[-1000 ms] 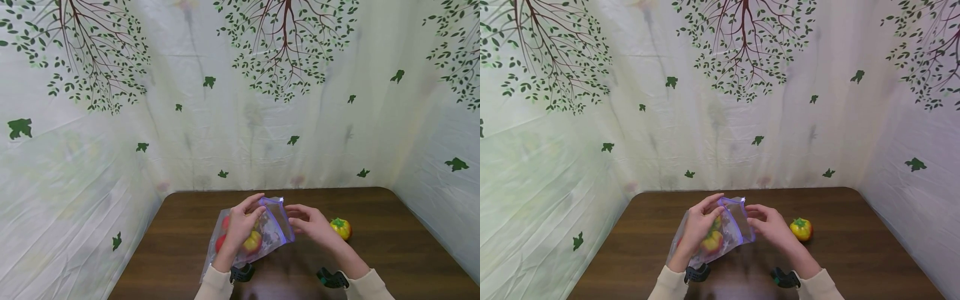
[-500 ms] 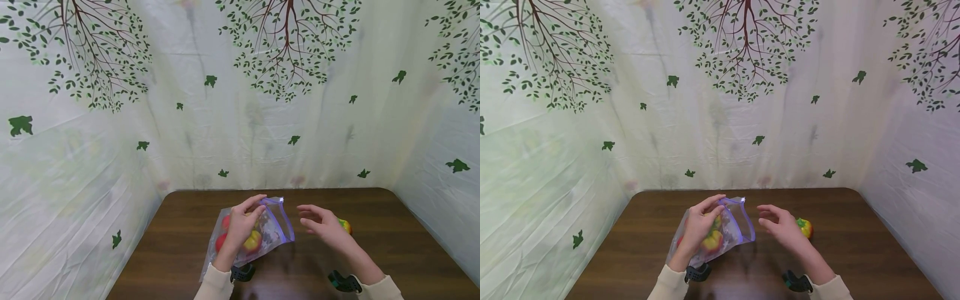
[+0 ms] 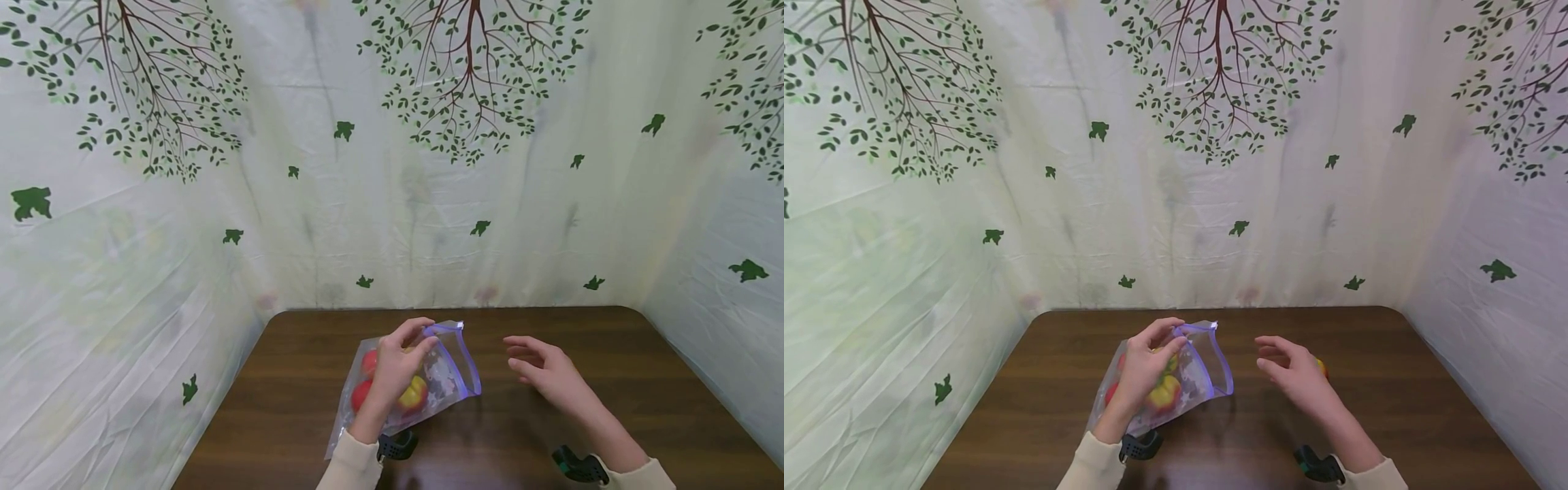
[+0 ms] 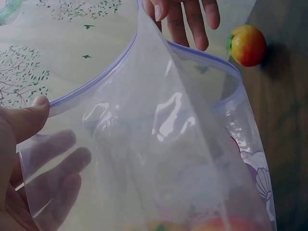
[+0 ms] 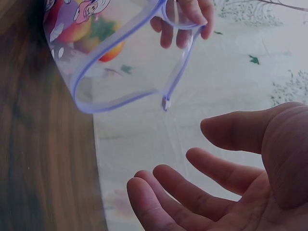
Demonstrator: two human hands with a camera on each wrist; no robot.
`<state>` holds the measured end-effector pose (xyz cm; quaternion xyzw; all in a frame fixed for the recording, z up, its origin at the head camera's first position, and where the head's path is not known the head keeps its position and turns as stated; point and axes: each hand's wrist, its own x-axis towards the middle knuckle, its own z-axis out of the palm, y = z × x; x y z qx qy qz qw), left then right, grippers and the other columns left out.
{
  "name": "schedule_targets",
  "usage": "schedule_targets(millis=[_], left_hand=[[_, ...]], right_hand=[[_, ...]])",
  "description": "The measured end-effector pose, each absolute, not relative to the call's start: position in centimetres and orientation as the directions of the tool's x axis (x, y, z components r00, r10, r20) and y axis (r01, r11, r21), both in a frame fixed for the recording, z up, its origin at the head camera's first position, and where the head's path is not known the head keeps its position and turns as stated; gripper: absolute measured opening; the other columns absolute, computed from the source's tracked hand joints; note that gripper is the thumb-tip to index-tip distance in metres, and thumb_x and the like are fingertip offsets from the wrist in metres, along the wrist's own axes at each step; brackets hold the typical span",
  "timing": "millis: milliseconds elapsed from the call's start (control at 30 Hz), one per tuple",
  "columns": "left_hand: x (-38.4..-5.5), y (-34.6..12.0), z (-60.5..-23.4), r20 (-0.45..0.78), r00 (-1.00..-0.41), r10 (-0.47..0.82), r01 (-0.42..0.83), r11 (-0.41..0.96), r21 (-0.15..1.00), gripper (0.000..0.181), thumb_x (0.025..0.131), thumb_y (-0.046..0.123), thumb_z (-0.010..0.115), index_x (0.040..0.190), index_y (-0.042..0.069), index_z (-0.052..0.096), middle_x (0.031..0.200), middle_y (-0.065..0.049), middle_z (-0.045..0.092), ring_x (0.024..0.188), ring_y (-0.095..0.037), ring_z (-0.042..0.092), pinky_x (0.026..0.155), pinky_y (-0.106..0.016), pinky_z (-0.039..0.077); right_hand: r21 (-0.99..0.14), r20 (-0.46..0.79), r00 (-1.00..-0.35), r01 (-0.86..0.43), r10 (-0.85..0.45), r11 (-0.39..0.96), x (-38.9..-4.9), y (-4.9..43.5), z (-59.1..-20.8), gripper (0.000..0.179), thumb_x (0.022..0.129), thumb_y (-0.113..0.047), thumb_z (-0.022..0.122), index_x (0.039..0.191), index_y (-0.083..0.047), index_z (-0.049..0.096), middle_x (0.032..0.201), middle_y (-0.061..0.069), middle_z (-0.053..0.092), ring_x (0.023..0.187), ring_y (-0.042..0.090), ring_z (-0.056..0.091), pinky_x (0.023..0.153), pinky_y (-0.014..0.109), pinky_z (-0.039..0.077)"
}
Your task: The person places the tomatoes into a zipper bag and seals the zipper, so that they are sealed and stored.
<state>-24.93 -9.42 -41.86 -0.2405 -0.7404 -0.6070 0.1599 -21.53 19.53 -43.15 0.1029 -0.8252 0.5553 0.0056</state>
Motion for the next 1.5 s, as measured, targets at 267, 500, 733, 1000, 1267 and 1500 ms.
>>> schedule_targets(millis=[267,500,733,1000,1267,1500], left_hand=[[-24.8,-9.1,-41.8,0.519,-0.844,0.135,0.536,0.157,0.83,0.025,0.09,0.009,0.076,0.115,0.005,0.072,0.108,-0.007,0.074,0.1,-0.019,0.071,0.086,-0.031,0.056],[-26.5,-9.1,-43.8,0.546,-0.828,0.127,0.56,0.164,0.812,0.028,0.089,0.012,0.078,0.117,0.008,0.073,0.109,-0.004,0.075,0.099,-0.018,0.071,0.086,-0.038,0.057],[-27.0,-9.3,-44.5,0.565,-0.815,0.127,0.579,0.153,0.801,0.026,0.091,0.019,0.077,0.116,0.014,0.073,0.107,0.004,0.074,0.097,-0.014,0.071,0.086,-0.033,0.057],[-27.1,-9.4,-44.6,0.566,-0.815,0.12,0.579,0.154,0.801,0.031,0.091,0.024,0.077,0.122,0.024,0.071,0.115,0.003,0.073,0.103,-0.014,0.07,0.089,-0.037,0.056],[-26.8,-9.4,-44.6,0.535,-0.837,0.118,0.548,0.169,0.819,0.031,0.092,0.028,0.076,0.123,0.026,0.071,0.113,0.005,0.074,0.103,-0.012,0.07,0.087,-0.031,0.056],[-26.8,-9.2,-44.4,0.551,-0.826,0.116,0.564,0.17,0.808,0.029,0.091,0.028,0.077,0.119,0.025,0.072,0.11,0.006,0.074,0.1,-0.011,0.071,0.085,-0.03,0.057]], right_hand=[[-0.884,0.131,-0.983,-0.175,-0.13,0.433,-21.2,20.4,-43.4,0.047,0.097,-0.028,0.069,0.141,-0.014,0.056,0.131,0.016,0.061,0.11,0.03,0.065,0.077,0.033,0.059],[-0.843,0.131,-0.988,-0.155,-0.082,0.515,-21.2,21.6,-43.9,0.046,0.097,-0.036,0.069,0.139,-0.019,0.058,0.132,0.012,0.062,0.113,0.033,0.063,0.081,0.038,0.058],[-0.79,0.165,-0.985,-0.159,-0.044,0.593,-20.8,22.6,-44.3,0.046,0.098,-0.036,0.068,0.14,-0.021,0.057,0.131,0.01,0.064,0.116,0.036,0.061,0.088,0.05,0.055],[-0.763,0.215,-0.977,-0.175,-0.011,0.623,-20.7,23.5,-45.3,0.046,0.095,-0.024,0.073,0.139,-0.018,0.058,0.129,0.014,0.065,0.109,0.033,0.067,0.084,0.047,0.057],[-0.72,0.269,-0.963,-0.185,0.024,0.669,-20.9,24.6,-46.5,0.049,0.092,-0.016,0.075,0.137,-0.013,0.059,0.129,0.016,0.064,0.11,0.035,0.065,0.088,0.051,0.055],[-0.661,0.325,-0.944,-0.181,0.06,0.729,-21.1,25.4,-47.4,0.05,0.088,-0.017,0.08,0.135,-0.013,0.061,0.124,0.016,0.063,0.103,0.036,0.066,0.082,0.052,0.057]])
